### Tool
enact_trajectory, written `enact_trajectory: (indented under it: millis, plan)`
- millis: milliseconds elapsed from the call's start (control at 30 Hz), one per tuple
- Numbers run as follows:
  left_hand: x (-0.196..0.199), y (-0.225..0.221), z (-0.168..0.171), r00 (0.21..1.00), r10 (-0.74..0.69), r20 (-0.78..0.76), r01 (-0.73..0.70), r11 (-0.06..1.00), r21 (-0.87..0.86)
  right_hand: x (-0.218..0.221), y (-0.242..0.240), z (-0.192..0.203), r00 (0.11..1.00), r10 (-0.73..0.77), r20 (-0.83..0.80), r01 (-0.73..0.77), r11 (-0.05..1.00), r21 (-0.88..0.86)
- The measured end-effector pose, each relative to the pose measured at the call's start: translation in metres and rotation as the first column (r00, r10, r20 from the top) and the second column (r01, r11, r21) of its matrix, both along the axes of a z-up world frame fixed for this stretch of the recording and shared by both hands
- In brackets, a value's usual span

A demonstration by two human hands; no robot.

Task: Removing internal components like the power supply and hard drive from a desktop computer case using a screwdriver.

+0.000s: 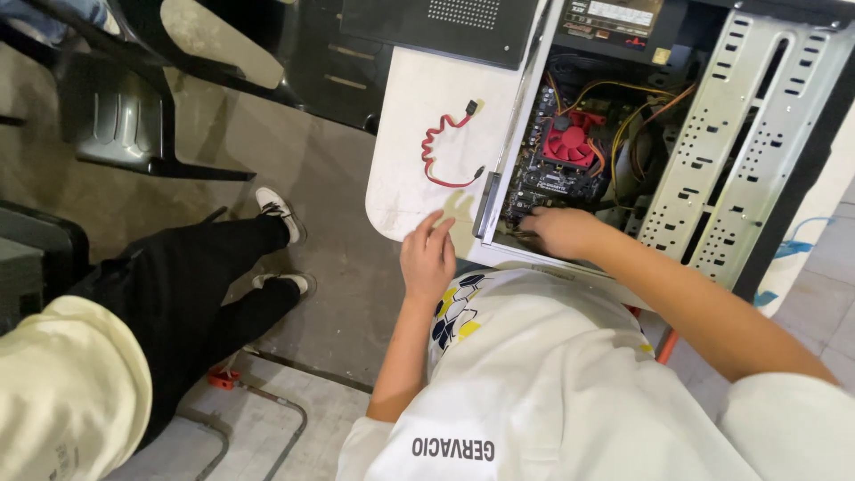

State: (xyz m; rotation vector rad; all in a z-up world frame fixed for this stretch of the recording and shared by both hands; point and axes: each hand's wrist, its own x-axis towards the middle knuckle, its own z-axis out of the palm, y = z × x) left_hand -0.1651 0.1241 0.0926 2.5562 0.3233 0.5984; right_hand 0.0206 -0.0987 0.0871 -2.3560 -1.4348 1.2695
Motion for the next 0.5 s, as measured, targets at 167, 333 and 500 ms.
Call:
enact_trajectory:
  millis: [167, 333, 500]
  plan:
    - [0.044, 0.019, 0.036, 0.998, -0.052, 0.026, 0.051, 0.999, 0.014, -0.003, -0.078, 0.113, 0.816, -0.57, -0.094, 0.56, 0.738, 0.377]
    - [0.119, 0.001, 0.083, 0.989, -0.129, 0.066, 0.128, 0.991, 0.028, -0.023, -0.274, 0.051, 0.134, -0.986, 0.096, 0.434, 0.145, 0.889]
    - [0.205, -0.064, 0.003, 0.91, -0.355, -0.215, 0.411, 0.703, 0.58, -0.075, -0.396, -0.051, 0.295, -0.795, 0.53, 0.808, 0.504, 0.305]
